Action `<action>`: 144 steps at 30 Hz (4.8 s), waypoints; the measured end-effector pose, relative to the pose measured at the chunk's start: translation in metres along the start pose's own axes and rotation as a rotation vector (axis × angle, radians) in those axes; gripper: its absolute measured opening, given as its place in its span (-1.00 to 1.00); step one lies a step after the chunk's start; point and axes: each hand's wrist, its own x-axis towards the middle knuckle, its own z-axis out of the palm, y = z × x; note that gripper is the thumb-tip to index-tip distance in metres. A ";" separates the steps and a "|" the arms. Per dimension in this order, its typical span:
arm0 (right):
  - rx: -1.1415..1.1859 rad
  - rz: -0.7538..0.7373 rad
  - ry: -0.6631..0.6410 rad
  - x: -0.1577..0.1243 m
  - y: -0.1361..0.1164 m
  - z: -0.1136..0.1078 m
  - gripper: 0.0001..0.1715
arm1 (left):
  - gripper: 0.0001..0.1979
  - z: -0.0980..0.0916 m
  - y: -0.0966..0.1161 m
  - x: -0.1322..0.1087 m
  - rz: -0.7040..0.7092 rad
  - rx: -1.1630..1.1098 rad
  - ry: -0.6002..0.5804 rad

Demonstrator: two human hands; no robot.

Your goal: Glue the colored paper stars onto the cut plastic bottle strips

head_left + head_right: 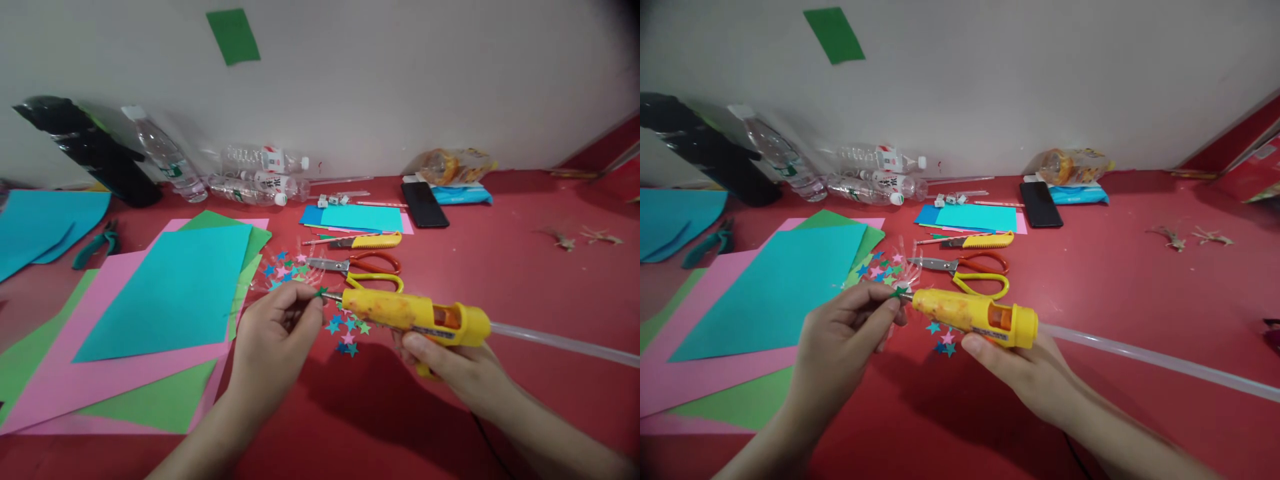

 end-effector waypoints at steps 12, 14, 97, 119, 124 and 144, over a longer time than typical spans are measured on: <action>-0.027 -0.042 0.011 0.000 -0.003 0.000 -0.66 | -0.87 0.000 -0.001 0.000 0.039 0.056 0.021; -0.025 -0.031 0.007 0.000 -0.004 0.000 -0.66 | -0.86 0.000 0.001 0.001 0.041 0.080 0.022; -0.575 -0.484 -0.108 0.074 -0.055 0.019 -0.88 | -0.89 -0.055 -0.019 0.009 0.167 0.477 0.001; -0.470 -0.335 -0.242 0.081 -0.021 0.029 -0.90 | -0.78 -0.034 -0.028 -0.008 0.388 0.630 0.068; -0.460 -0.351 -0.260 0.080 -0.022 0.030 -0.89 | -0.76 -0.029 -0.032 -0.007 0.372 0.580 0.065; -0.603 -0.592 -0.338 0.083 -0.013 0.025 -0.90 | -0.73 -0.020 -0.028 -0.009 0.308 0.513 0.061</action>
